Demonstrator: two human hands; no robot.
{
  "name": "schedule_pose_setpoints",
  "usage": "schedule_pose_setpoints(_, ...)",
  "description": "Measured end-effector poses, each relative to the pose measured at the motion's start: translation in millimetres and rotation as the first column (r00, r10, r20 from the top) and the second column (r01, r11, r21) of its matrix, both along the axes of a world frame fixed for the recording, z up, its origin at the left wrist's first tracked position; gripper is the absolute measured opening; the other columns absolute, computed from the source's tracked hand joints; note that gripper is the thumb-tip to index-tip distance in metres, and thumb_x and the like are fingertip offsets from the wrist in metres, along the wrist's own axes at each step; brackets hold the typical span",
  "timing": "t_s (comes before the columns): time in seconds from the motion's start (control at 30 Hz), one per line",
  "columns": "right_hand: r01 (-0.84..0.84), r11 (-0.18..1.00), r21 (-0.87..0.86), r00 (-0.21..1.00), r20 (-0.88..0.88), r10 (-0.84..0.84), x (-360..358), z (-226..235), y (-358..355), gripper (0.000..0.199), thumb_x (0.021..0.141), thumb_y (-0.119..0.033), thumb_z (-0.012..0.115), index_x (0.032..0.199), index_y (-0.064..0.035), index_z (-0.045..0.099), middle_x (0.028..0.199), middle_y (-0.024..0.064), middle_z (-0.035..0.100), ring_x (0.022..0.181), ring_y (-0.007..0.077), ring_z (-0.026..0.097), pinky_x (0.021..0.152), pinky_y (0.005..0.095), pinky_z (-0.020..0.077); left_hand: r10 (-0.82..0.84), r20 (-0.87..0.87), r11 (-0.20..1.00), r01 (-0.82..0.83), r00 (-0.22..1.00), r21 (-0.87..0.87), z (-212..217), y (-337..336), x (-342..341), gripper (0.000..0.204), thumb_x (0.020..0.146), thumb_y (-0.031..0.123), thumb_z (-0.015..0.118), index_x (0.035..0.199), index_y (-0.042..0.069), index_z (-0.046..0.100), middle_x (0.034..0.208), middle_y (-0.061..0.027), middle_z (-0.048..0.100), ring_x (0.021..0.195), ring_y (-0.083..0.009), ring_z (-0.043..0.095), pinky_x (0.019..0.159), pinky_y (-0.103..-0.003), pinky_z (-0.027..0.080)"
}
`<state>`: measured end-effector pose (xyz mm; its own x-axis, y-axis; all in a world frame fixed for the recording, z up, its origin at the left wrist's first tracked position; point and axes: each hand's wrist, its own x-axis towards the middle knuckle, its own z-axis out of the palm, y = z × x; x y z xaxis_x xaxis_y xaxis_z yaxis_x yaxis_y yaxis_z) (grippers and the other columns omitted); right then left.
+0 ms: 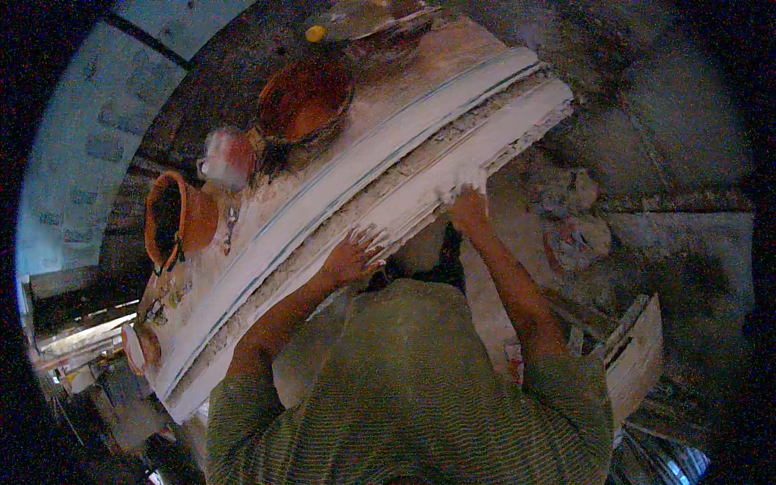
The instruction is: The person applies a white paste to a long rectangular board using a cloth, repeatedly rubbing and smoothing the surface. The person occasionally picks up a bucket containing the paste and continues applying it to the board.
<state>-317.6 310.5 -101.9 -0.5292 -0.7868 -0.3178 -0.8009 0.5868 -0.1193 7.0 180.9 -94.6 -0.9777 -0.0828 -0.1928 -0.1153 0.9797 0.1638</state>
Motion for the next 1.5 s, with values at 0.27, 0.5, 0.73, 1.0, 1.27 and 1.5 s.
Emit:
schedule_pose_setpoints(0.27, -0.429, 0.832, -0.352, 0.874, 0.070, 0.481, 42.2, 6.7, 2.6, 0.058, 0.097, -0.048, 0.055, 0.139, -0.0096, 0.061, 0.124, 0.0272, 0.065, 0.117, 0.0458, 0.060, 0.109, 0.0600, 0.0409, -0.004, -0.101, 1.000, 0.002, 0.995, -0.017, 6.7, 2.6, -36.4, 0.054, 0.105, 0.052, 0.041, 0.153, 0.027, 0.050, 0.167, -0.0072, 0.034, 0.153, -0.0294, 0.032, 0.128, -0.054, 0.013)
schedule_pose_setpoints(0.5, 0.132, 0.834, -0.536, 0.991, 0.066, -0.115, -74.2, -91.7, 49.5, 0.047, 0.103, -0.028, 0.047, 0.138, 0.0007, 0.059, 0.143, 0.0273, 0.055, 0.139, 0.0458, 0.045, 0.124, 0.0567, 0.0227, 0.019, -0.230, 0.996, -0.037, 0.973, -0.076, -0.5, 5.7, -159.4, 0.049, 0.105, 0.050, 0.043, 0.145, 0.027, 0.061, 0.168, -0.0066, 0.032, 0.153, -0.0248, 0.031, 0.127, -0.054, 0.012)
schedule_pose_setpoints(0.73, 0.334, 0.917, -0.217, 0.942, 0.052, -0.330, -169.1, -110.7, 81.8, 0.054, 0.102, -0.029, 0.052, 0.142, 0.0075, 0.050, 0.143, 0.0323, 0.052, 0.137, 0.0498, 0.045, 0.117, 0.0551, 0.0365, 0.145, -0.118, 0.988, -0.136, 0.982, 0.079, 12.9, -11.6, -292.2, 0.057, 0.106, 0.057, 0.036, 0.146, 0.024, 0.059, 0.166, -0.0158, 0.031, 0.155, -0.0347, 0.026, 0.128, -0.057, 0.010)
schedule_pose_setpoints(1.0, 0.101, 0.980, -0.173, 0.938, 0.344, -0.035, -43.8, -10.3, 37.6, 0.058, 0.100, -0.037, 0.056, 0.135, 0.0087, 0.056, 0.134, 0.0318, 0.060, 0.126, 0.0498, 0.055, 0.113, 0.0551, 0.0400, 0.291, 0.177, 0.942, -0.313, 0.940, 0.118, 20.3, -8.5, -163.9, 0.062, 0.106, 0.058, 0.033, 0.152, 0.021, 0.051, 0.168, -0.0213, 0.025, 0.156, -0.0430, 0.018, 0.126, -0.063, 0.007)
schedule_pose_setpoints(1.27, -0.472, 0.878, -0.087, 0.875, 0.074, 0.478, 14.1, 6.6, 6.5, 0.057, 0.102, -0.052, 0.047, 0.132, -0.0069, 0.064, 0.126, 0.0217, 0.064, 0.116, 0.0417, 0.060, 0.108, 0.0564, 0.0426, 0.473, 0.160, 0.872, -0.486, 0.866, 0.056, 1.2, 28.5, 47.2, 0.060, 0.104, 0.052, 0.046, 0.151, 0.014, 0.052, 0.164, -0.0294, 0.026, 0.153, -0.0495, 0.022, 0.125, -0.064, 0.013)
schedule_pose_setpoints(1.5, 0.093, 0.988, -0.122, 0.984, -0.143, -0.110, -178.4, -41.9, 13.5, 0.060, 0.099, -0.050, 0.052, 0.134, -0.0014, 0.061, 0.134, 0.0256, 0.058, 0.124, 0.0453, 0.054, 0.112, 0.0560, 0.0382, 0.404, 0.272, 0.896, -0.438, 0.873, 0.076, 25.9, 27.3, 47.7, 0.054, 0.104, 0.051, 0.046, 0.146, 0.019, 0.059, 0.164, -0.0286, 0.028, 0.152, -0.0481, 0.024, 0.125, -0.064, 0.014)
